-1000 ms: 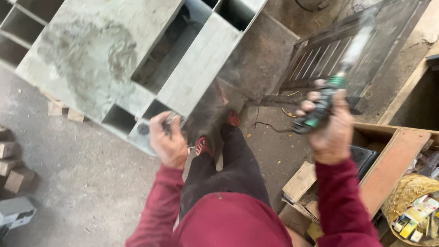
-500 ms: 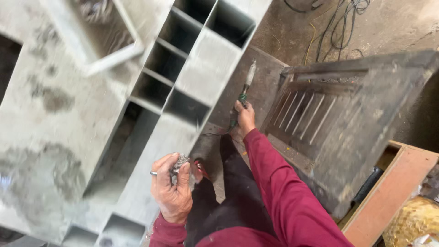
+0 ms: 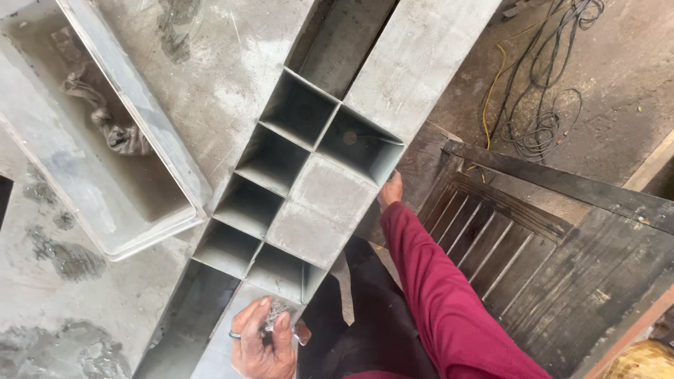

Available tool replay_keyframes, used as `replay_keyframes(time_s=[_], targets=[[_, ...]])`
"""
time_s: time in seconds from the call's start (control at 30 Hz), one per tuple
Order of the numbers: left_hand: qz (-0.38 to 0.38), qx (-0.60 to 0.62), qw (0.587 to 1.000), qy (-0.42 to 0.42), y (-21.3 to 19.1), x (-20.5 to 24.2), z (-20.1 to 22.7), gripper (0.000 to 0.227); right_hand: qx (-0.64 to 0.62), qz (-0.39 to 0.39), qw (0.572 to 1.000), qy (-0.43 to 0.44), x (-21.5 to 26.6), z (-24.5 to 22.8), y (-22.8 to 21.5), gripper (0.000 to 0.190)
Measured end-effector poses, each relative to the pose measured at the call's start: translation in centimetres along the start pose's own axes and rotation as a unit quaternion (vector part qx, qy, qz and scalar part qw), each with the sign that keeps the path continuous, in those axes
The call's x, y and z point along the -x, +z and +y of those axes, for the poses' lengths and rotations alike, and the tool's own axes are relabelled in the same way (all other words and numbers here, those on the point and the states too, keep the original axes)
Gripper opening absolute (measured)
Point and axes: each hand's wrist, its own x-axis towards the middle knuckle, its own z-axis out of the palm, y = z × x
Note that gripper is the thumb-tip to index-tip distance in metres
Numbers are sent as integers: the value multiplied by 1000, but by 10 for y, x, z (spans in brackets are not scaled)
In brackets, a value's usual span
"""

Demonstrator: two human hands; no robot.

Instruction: The person uses a handheld scraping tool to remove gray residue from a metal surface. They repeatedly scrape the same area and occasionally wipe the tool with a cloth.

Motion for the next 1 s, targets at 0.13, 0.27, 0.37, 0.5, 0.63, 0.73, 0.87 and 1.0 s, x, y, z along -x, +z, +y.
replay_keyframes(time_s=[0.13, 0.27, 0.37, 0.5, 0.63, 0.73, 0.87, 1.0], targets=[[-18, -9, 1000, 13, -2, -7, 3, 31, 65, -67, 995, 37, -1, -1, -8, 67], [-42, 8, 998, 41, -4, -9, 1, 31, 123, -51, 991, -7, 9, -8, -16, 62], [-56, 2, 997, 54, -5, -17, 4, 30, 60, -38, 997, -22, 30, -13, -19, 52], [-65, 62, 993, 80, -8, -25, 10, 28, -45, -98, 993, -49, 79, -12, -32, 39], [-6, 213, 975, 58, -12, -18, 0, 18, -214, -170, 960, -57, 167, -11, -64, 37], [-106, 447, 877, -142, -27, -1, -8, 17, -196, -161, 952, -172, 249, -13, -93, 38], [-85, 427, 870, -230, -60, 12, -14, 27, -136, -135, 950, -247, 353, -30, -112, 38], [-62, 509, 842, -168, -70, -17, 2, 43, -205, -251, 893, -314, 392, -104, -85, 41]])
